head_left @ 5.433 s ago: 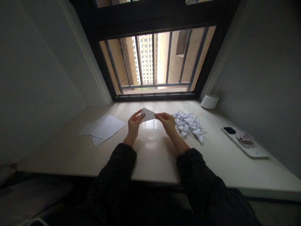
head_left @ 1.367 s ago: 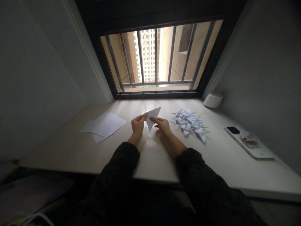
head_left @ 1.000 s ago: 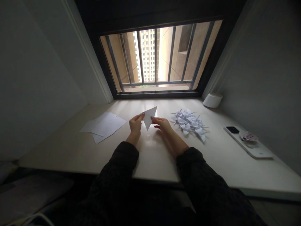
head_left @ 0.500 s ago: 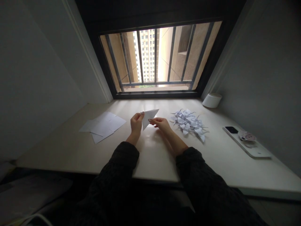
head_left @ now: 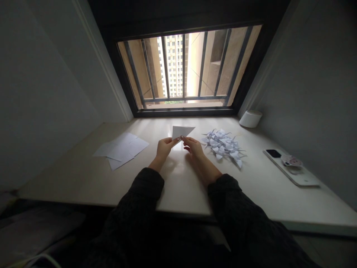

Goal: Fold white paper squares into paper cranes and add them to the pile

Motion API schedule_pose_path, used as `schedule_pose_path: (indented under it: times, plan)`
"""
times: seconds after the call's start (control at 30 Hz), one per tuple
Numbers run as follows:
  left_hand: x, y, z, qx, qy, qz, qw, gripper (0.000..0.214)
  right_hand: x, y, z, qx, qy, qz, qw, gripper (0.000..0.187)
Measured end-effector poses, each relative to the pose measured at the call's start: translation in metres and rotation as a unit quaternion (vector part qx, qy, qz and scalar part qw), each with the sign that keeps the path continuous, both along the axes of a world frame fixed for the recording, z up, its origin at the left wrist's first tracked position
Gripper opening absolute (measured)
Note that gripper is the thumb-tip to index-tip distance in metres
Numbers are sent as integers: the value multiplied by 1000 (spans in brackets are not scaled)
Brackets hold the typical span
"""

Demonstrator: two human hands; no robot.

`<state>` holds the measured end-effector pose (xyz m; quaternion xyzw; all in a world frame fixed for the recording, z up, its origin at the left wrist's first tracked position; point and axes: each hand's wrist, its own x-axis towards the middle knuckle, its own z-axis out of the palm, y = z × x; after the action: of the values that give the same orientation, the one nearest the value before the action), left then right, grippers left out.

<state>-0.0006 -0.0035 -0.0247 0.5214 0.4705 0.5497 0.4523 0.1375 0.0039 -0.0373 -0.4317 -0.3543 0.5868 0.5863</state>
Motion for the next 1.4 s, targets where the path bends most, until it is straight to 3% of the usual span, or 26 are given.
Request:
schedule_pose_path:
  times: [0.43, 0.7, 0.97, 1.4]
  plan:
    - [-1, 4, 0, -36, 1, -51, 998, 39, 4, 8, -8, 18, -63, -42, 997, 39]
    - [2, 4, -5, -28, 28, -52, 998, 40, 29, 15, 2, 18, -59, -108, 992, 40]
    - [3, -1, 4, -23, 40, -38, 998, 39, 31, 16, 3, 30, -67, -129, 989, 37]
    - [-1, 3, -1, -22, 49, -35, 998, 35, 34, 16, 3, 30, -62, -141, 988, 38]
